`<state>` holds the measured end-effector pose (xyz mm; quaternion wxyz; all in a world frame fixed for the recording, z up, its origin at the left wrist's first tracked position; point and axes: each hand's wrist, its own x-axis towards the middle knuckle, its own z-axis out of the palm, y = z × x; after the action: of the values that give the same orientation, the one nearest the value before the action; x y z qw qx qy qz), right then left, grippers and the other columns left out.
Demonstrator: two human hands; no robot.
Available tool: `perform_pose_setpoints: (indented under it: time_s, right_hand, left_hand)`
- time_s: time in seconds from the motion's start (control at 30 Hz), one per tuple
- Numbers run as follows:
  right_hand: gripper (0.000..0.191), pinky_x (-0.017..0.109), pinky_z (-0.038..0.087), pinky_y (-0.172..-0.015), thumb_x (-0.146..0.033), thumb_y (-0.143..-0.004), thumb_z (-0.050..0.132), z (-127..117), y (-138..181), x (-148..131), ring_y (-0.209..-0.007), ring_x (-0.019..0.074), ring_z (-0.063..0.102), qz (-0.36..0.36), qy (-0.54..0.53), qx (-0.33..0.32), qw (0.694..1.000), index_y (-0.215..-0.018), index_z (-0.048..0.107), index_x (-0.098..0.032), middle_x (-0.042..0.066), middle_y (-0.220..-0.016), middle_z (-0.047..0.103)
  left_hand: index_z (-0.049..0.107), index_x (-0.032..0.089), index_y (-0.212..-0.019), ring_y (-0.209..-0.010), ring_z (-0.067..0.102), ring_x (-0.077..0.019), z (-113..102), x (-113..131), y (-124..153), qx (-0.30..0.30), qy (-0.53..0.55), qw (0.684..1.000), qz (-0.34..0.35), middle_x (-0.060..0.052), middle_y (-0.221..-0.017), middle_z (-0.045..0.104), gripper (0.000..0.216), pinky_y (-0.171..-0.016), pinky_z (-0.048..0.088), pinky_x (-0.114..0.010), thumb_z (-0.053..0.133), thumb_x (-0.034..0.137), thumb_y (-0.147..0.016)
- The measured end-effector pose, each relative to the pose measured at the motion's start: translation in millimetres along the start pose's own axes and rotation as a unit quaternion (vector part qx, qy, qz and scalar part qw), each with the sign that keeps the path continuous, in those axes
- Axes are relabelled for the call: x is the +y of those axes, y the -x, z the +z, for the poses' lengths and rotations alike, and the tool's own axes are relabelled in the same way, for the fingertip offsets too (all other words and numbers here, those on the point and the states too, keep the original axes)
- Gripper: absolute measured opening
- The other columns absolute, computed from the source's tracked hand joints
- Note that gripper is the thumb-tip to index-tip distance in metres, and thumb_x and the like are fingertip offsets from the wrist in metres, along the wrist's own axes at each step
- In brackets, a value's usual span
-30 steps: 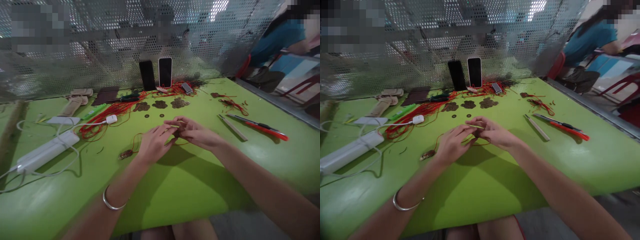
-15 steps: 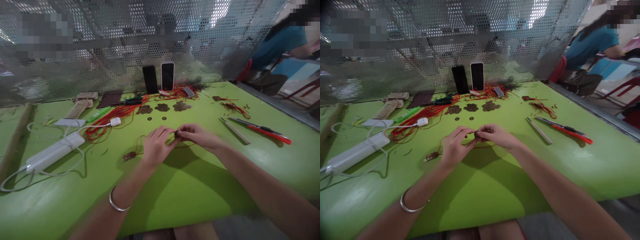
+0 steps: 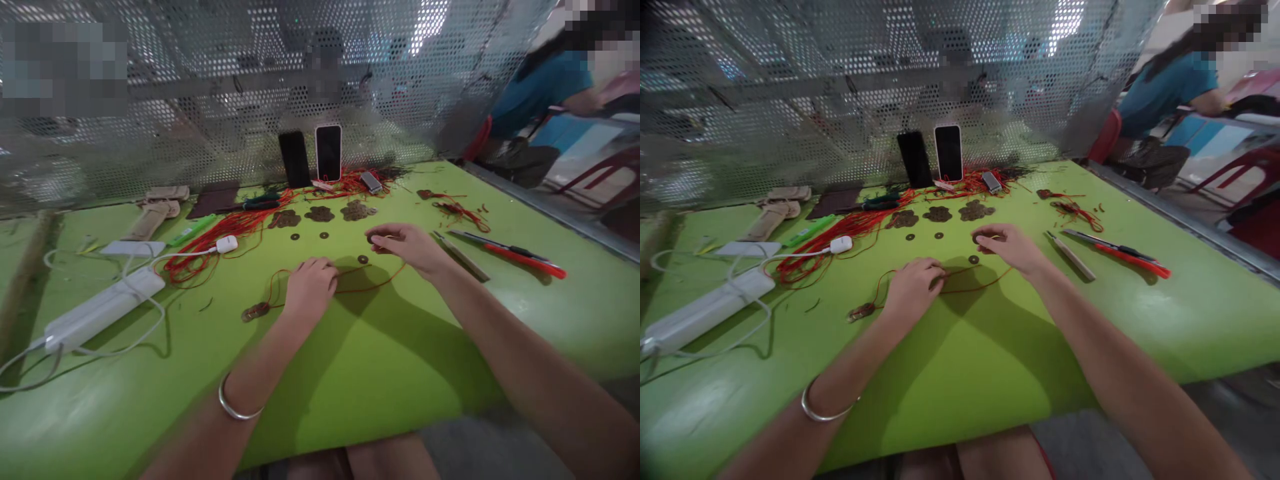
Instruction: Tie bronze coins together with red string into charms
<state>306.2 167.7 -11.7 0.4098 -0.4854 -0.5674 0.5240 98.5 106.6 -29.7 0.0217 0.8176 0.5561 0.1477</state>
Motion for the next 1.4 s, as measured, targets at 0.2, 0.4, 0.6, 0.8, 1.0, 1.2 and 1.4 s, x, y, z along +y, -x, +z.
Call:
perform_pose_setpoints:
  time_s: [0.2,0.4,0.6,0.8,1.0,1.2,1.4]
  right_hand:
    - [0.024,0.038,0.051,-0.093,-0.024,-0.061,0.076,7.8,2.5,0.1,-0.073,0.0137,0.066,0.021,-0.030,-0.018,0.999,-0.085,0.072,-0.018,0.003,-0.082,0.071]
    - [0.031,0.034,0.057,-0.077,-0.019,-0.056,0.079,14.9,3.1,5.0,-0.069,0.0151,0.068,0.011,-0.066,0.002,0.998,-0.084,0.065,-0.017,0.002,-0.075,0.070]
    - [0.026,0.033,0.058,-0.076,-0.022,-0.057,0.079,17.9,3.4,7.1,-0.072,0.0167,0.069,-0.012,-0.040,0.007,0.999,-0.078,0.064,-0.017,0.004,-0.075,0.071]
    - [0.027,0.035,0.058,-0.077,-0.025,-0.061,0.076,17.4,3.7,8.5,-0.077,0.0189,0.069,-0.053,0.004,0.006,0.999,-0.085,0.069,-0.017,0.006,-0.082,0.072]
    - [0.024,0.037,0.058,-0.076,-0.029,-0.069,0.071,18.6,6.1,11.5,-0.076,0.0204,0.069,-0.118,0.075,0.017,0.990,-0.090,0.071,-0.019,0.005,-0.085,0.073]
    - [0.024,0.036,0.059,-0.074,-0.032,-0.074,0.067,20.5,7.9,13.7,-0.074,0.0201,0.069,-0.152,0.120,0.018,0.981,-0.094,0.071,-0.019,0.007,-0.087,0.073]
    - [0.024,0.036,0.059,-0.074,-0.030,-0.076,0.064,20.3,10.0,11.6,-0.075,0.0200,0.069,-0.179,0.151,0.026,0.972,-0.095,0.071,-0.018,0.008,-0.090,0.072]
  left_hand:
    - [0.068,0.014,-0.085,-0.080,0.060,-0.0207,-2.5,-1.3,1.6,0.035,-0.098,0.995,-0.004,-0.006,-0.087,0.068,0.016,-0.073,0.049,-0.035,0.052,0.012,-0.085]
    - [0.066,0.021,-0.104,-0.095,0.060,-0.0199,2.8,0.1,-0.3,0.019,-0.009,0.999,0.039,-0.004,-0.104,0.068,0.022,-0.084,0.048,-0.037,0.055,0.018,-0.085]
    - [0.067,0.016,-0.085,-0.080,0.061,-0.0195,2.8,1.0,-3.4,0.009,-0.010,1.000,0.017,-0.005,-0.087,0.068,0.013,-0.075,0.049,-0.036,0.055,0.015,-0.084]
    - [0.060,0.015,-0.079,-0.069,0.060,-0.0157,4.3,0.7,-2.2,0.045,0.031,0.999,0.002,-0.004,-0.079,0.065,0.006,-0.062,0.048,-0.030,0.057,0.010,-0.078]
    - [0.056,0.018,-0.080,-0.058,0.056,-0.0099,3.9,0.9,3.4,0.129,0.132,0.983,0.003,0.002,-0.070,0.064,0.005,-0.050,0.040,-0.021,0.057,0.014,-0.079]
    - [0.055,0.019,-0.078,-0.054,0.054,-0.0078,0.7,2.0,5.0,0.185,0.124,0.975,-0.017,0.004,-0.067,0.063,0.006,-0.048,0.037,-0.019,0.059,0.014,-0.077]
    - [0.055,0.019,-0.078,-0.053,0.053,-0.0076,1.5,0.6,4.4,0.212,0.110,0.970,-0.036,0.004,-0.066,0.062,0.005,-0.047,0.035,-0.018,0.059,0.015,-0.077]
